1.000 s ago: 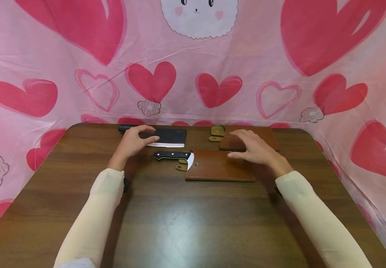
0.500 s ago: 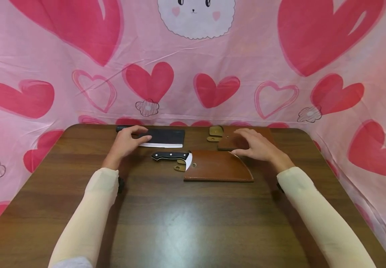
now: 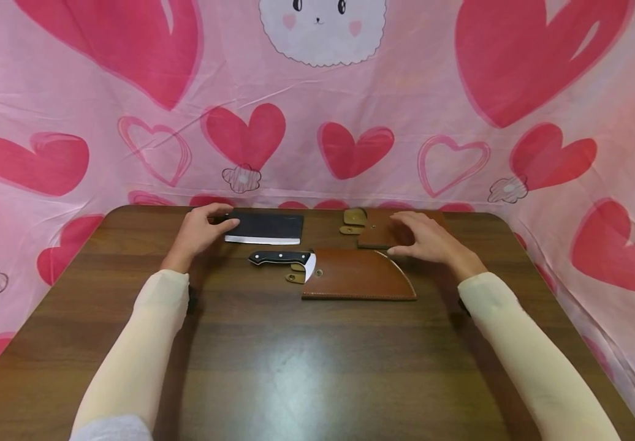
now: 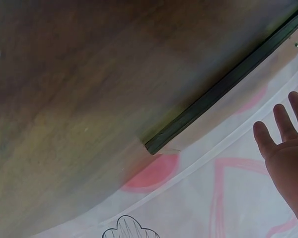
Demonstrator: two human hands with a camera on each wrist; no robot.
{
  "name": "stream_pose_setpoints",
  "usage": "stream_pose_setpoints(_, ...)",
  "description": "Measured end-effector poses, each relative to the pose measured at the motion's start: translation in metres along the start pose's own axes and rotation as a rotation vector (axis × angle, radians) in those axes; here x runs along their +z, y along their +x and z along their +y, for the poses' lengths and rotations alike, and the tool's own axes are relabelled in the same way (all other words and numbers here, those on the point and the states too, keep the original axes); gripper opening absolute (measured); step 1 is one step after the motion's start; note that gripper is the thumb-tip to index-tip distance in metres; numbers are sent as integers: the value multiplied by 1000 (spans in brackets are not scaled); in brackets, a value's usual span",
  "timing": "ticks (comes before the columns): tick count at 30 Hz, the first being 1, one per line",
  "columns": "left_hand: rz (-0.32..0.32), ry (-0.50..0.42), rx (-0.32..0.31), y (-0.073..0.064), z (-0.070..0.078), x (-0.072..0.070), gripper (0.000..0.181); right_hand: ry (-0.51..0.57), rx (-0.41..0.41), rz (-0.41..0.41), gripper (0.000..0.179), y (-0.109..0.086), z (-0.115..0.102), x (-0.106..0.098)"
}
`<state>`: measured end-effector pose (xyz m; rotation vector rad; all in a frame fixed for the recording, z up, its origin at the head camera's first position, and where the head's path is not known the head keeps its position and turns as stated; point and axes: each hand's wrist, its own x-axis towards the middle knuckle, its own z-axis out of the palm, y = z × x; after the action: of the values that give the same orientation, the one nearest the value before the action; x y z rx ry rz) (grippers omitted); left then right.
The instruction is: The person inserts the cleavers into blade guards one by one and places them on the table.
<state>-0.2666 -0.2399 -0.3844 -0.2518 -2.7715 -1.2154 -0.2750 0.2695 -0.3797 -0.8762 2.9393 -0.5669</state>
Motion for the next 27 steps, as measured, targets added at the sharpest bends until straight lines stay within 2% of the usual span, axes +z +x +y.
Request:
stream_pose_setpoints(6, 8, 12, 17, 5, -6, -2, 49, -21, 4, 7, 87, 1, 6, 0)
stream_pose_setpoints(17, 65, 34, 2, 13, -10, -6, 46, -36, 35, -35, 94, 6, 12, -5)
stream_pose_setpoints(27, 69, 44, -15, 18, -16, -9, 45, -31, 56, -55, 97, 13, 17, -4)
